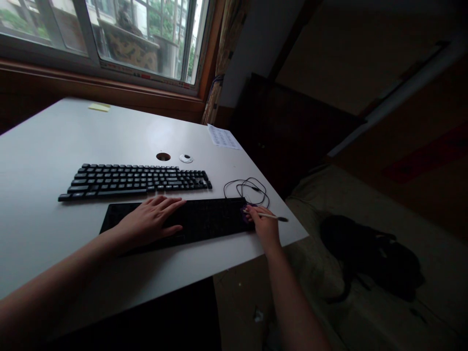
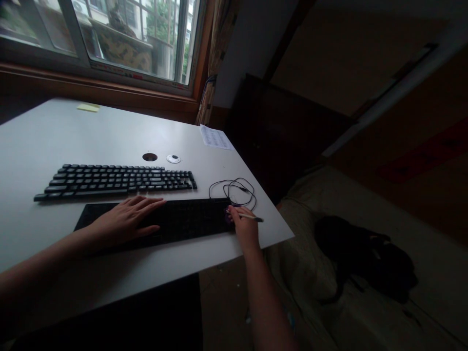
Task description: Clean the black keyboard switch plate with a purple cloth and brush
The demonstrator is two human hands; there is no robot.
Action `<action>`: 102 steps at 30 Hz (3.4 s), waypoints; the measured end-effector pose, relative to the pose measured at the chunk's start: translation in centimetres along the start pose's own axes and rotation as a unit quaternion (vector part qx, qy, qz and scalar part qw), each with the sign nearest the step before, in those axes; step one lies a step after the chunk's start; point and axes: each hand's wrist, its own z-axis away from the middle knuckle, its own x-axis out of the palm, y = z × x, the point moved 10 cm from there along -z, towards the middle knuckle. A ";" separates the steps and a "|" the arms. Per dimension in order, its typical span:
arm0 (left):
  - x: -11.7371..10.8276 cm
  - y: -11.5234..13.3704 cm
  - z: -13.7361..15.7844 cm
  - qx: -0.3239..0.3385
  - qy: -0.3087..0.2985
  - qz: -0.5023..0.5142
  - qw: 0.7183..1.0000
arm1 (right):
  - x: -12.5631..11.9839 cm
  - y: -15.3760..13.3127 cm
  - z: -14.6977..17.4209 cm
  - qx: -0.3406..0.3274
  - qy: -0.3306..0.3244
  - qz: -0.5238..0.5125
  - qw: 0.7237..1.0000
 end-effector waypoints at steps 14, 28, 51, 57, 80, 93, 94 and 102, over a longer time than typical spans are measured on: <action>0.4 -0.3 0.0 -0.018 -0.001 -0.008 1.000 | -1.2 0.1 1.9 0.016 -0.056 0.028 0.998; 0.2 -0.3 0.1 -0.007 0.009 0.004 1.000 | -5.2 -0.8 5.8 0.009 0.063 0.042 0.997; 0.4 -0.3 0.0 -0.002 -0.005 0.008 1.000 | -3.0 1.1 3.4 0.016 0.059 0.023 0.998; 0.3 -0.2 0.0 0.009 -0.004 0.016 1.000 | -1.0 0.9 -0.3 0.008 0.049 0.009 0.999; 0.4 -0.2 0.0 -0.007 -0.004 -0.009 1.000 | -4.2 0.3 7.0 -0.031 0.058 0.066 0.996; 0.4 -0.1 0.1 0.008 -0.002 -0.005 1.000 | -0.8 0.0 0.3 -0.073 0.036 0.052 0.995; 0.4 -0.1 0.1 0.009 -0.001 -0.004 1.000 | -0.5 0.0 -0.4 -0.076 0.032 0.049 0.995; 0.1 -0.1 0.1 0.002 0.001 -0.010 1.000 | -0.7 0.0 -1.1 -0.086 0.030 0.046 0.995</action>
